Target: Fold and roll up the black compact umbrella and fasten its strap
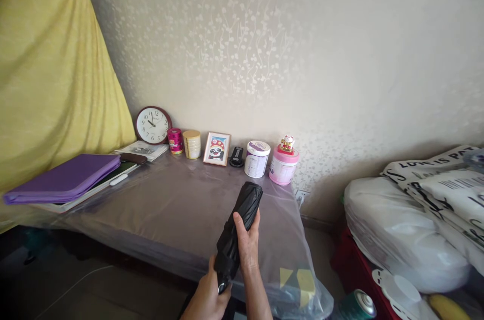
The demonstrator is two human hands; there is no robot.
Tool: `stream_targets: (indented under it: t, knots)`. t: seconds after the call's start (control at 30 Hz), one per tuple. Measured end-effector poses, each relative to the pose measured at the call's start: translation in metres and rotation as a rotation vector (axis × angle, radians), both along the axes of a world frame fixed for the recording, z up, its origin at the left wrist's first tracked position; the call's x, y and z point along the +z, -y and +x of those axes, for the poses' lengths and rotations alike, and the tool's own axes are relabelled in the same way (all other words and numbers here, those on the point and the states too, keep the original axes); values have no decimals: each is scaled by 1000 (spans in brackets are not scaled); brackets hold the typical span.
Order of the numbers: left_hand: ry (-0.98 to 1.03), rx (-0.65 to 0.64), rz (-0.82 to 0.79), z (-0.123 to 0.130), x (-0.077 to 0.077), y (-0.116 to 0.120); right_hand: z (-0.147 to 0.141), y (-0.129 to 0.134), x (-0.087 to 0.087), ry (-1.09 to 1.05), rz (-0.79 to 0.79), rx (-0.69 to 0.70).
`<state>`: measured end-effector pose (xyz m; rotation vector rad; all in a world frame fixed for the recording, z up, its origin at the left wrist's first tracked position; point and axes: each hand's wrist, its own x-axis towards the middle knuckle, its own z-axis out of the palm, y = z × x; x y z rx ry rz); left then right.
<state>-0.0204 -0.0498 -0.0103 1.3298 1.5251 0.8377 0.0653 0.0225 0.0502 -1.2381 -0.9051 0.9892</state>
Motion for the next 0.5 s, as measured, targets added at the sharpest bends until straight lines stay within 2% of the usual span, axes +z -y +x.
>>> stream_targets:
  t: [0.1,0.23,0.3,0.37,0.5]
  knots:
    - [77,-38,5,-3,8,0,2,0,1,-118,-40,46]
    - [564,-333,-129,-7,24,0,6,0,3,-253,-99,104]
    - [757,-409,-184,-6,27,1,7,0,3,-280,-121,133]
    - [797,-400,-194,-5,27,2,7,1,4,-265,-127,160]
    - [640,-296,-255,-1,24,7,7,2,3,-109,-90,126]
